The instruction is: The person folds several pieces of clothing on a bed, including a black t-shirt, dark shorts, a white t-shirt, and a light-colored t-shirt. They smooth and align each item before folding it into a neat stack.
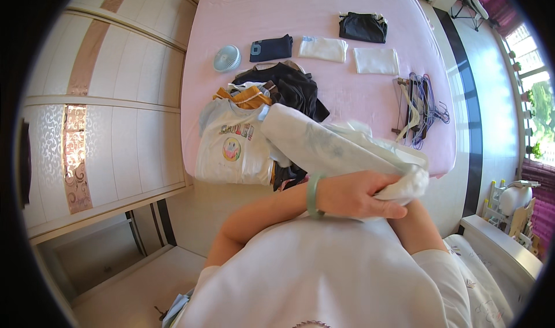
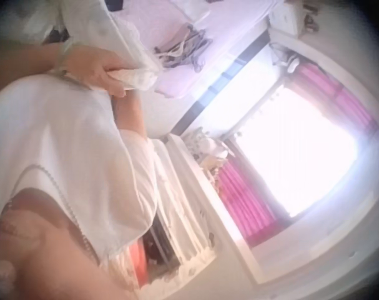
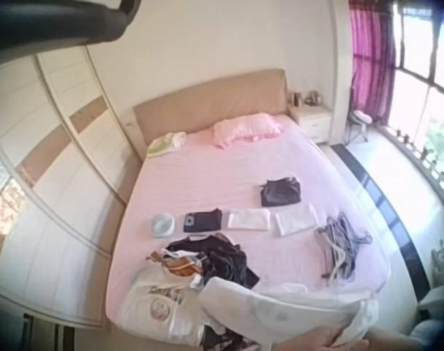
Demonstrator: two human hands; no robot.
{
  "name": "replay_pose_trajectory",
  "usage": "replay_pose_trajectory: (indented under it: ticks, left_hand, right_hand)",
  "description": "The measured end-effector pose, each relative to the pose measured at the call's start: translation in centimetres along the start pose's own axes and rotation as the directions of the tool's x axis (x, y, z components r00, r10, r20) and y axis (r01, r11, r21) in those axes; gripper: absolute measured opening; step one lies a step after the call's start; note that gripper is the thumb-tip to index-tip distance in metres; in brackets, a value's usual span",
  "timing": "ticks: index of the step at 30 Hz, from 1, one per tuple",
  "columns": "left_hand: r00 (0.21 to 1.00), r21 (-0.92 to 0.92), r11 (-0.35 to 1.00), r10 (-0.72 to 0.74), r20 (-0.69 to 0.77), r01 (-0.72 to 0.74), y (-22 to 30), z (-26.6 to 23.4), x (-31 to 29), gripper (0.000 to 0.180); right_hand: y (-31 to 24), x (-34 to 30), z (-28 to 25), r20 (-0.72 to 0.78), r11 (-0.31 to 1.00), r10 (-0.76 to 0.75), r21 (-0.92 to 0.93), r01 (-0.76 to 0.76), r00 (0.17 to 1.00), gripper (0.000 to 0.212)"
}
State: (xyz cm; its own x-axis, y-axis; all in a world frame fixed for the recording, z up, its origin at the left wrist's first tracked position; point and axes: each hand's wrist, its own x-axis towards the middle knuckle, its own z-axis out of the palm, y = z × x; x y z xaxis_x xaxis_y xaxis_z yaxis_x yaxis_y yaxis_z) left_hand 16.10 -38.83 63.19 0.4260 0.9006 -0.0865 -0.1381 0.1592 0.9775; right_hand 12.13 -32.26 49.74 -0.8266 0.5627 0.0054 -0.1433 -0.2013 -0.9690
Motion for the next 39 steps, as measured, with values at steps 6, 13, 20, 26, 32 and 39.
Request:
replay_pose_trajectory:
  ticks: [6,13,20,26,32,39]
  left_hand:
    - [0.842,0.837,0.418,0.248,-0.479,0.354,-3.9,-3.8,-3.5,0.052]
    - [0.712,0.805,0.477,0.420,-0.562,0.354,-5.1,-4.1,-3.1,0.031]
    - [0.401,0.810,0.446,0.710,-0.579,0.381,-5.5,-5.2,-5.3,0.039]
    - [0.236,0.186,0.974,0.212,-0.948,-0.128,-8.8,-7.4,-6.0,0.015]
    - [0.606,0.185,0.982,0.177,-0.775,-0.050,-7.8,-5.8,-5.8,0.018]
    - [0.906,0.065,0.995,-0.045,-0.422,0.079,-4.6,-3.0,-6.1,0.022]
  right_hand:
    - [-0.9,0.8,-0.7,-0.027,0.998,0.021,0.052,-0.020,0.999,0.020]
    - [-1.4,0.6,-0.1,0.003,0.997,0.026,0.076,-0.027,1.000,0.022]
    - [-1.6,0.9,-0.5,-0.030,0.999,0.002,0.048,-0.001,1.000,0.023]
    - [-1.7,0.7,-1.3,-0.045,0.998,0.032,0.053,-0.030,0.998,0.025]
    - [-2.9,1.8,-1.8,-0.110,0.937,0.135,0.339,-0.090,0.985,0.027]
    - [-3.2,0.4,-0.2,-0.044,0.658,0.402,0.708,-0.255,0.915,0.029]
